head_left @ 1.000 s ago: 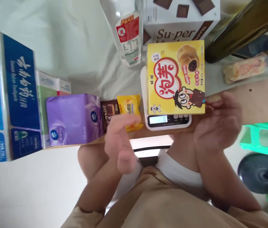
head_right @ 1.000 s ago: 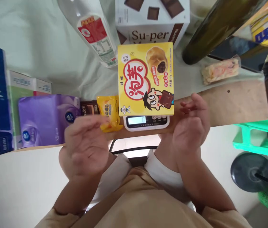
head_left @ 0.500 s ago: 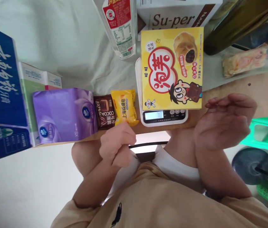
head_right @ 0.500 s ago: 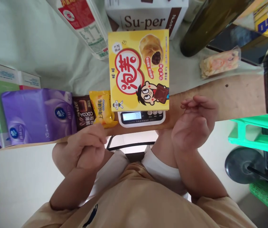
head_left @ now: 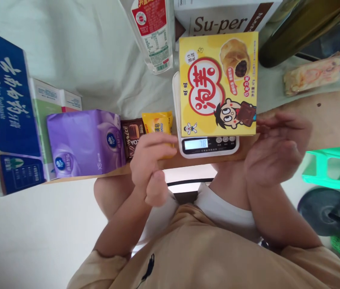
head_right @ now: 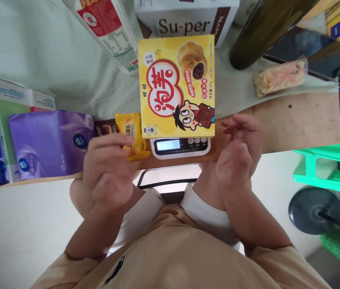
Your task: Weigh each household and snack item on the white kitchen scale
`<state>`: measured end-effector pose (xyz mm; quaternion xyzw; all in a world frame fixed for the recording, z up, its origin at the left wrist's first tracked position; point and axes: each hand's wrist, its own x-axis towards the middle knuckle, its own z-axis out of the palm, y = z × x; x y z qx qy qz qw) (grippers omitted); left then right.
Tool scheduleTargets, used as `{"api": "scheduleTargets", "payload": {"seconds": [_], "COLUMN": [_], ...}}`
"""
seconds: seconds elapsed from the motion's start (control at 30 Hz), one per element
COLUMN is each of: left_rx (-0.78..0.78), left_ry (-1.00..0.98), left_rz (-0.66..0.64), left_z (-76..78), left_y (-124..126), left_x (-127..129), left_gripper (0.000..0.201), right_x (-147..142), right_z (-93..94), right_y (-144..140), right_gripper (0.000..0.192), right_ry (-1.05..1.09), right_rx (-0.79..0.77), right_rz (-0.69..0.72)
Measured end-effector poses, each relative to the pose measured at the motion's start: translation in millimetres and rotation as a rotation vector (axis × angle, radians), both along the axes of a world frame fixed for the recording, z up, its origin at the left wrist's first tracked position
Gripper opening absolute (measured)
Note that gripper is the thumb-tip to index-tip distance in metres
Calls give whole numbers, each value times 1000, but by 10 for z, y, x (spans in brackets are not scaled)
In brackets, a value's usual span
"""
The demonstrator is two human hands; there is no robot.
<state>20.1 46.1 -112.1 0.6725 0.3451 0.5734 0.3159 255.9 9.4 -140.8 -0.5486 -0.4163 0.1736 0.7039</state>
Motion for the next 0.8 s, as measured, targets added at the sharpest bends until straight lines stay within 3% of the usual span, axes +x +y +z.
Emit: {"api": "scheduleTargets", "payload": {"seconds": [0.07, 0.17, 0.23, 0.5, 0.63, 0.8], "left_rx": [77, -9, -19, 108, 206, 327], "left_ry": [21, 193, 274, 233, 119, -11], "left_rz": [-4, -163, -226, -175, -72, 94], "left_z": [-38, -86, -101, -57, -19, -15], "left_y": [60, 70, 31, -124, -276, -400], "left_x": [55, 126, 166, 303, 250, 98], "left_gripper": [51, 79, 86, 88, 83, 71], "right_x": [-73, -185, -247, -540, -784, -1092], "right_z": [74, 198, 256, 458, 720, 1001], "right_y": [-46, -94, -105, -118, -43, 254], "right_gripper": [56, 62, 60, 50, 36, 38], "right_ry": [-11, -4, -13, 85, 149, 285], "right_rx": [-133, -287, -349, -185, 59, 6], "right_rz": [116, 276, 314, 120, 43, 59]}}
